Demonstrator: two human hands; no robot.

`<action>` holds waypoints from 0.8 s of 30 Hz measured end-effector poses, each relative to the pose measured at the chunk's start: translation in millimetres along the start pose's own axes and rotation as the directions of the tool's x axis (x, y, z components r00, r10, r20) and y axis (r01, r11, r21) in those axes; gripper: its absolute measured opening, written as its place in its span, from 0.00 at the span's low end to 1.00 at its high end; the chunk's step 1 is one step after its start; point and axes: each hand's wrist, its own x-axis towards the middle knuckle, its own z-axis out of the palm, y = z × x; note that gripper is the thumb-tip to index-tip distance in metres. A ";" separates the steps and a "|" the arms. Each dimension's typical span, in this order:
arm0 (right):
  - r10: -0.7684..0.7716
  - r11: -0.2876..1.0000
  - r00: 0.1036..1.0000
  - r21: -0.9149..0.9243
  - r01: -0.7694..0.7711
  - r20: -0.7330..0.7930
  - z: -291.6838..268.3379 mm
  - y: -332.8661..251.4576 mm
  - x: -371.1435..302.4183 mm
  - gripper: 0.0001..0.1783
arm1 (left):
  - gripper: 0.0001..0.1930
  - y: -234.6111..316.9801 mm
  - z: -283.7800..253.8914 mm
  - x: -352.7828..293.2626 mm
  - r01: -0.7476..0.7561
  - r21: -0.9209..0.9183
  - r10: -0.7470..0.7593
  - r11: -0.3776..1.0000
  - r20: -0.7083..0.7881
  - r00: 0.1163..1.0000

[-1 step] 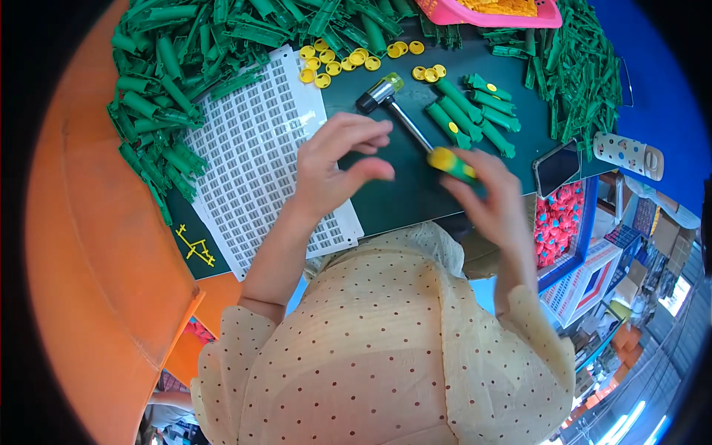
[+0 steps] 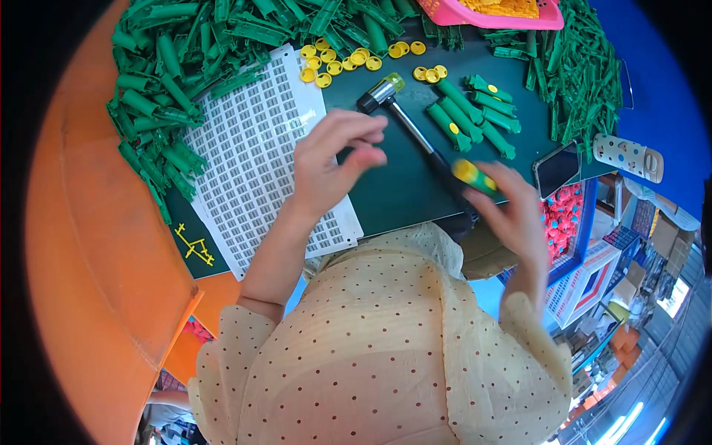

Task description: Assemble small plastic toy components by tapping a yellow connector into a green tube using a small hammer.

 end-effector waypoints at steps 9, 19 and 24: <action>0.216 0.975 0.963 -0.011 -0.221 -0.161 -29.6 12.8 -21.2 0.15 | 0.08 -4.5 8.3 5.7 0.119 -0.006 -0.118 0.993 -0.158 0.980; -0.149 0.898 0.916 -0.439 -0.032 -0.373 55.0 19.1 41.1 0.16 | 0.09 -3.3 6.2 5.4 0.127 0.039 -0.118 0.991 -0.178 0.977; -0.135 0.990 0.928 0.000 0.144 -0.348 56.5 -3.3 48.0 0.14 | 0.12 1.5 8.8 5.1 0.156 0.079 -0.146 0.985 -0.111 0.983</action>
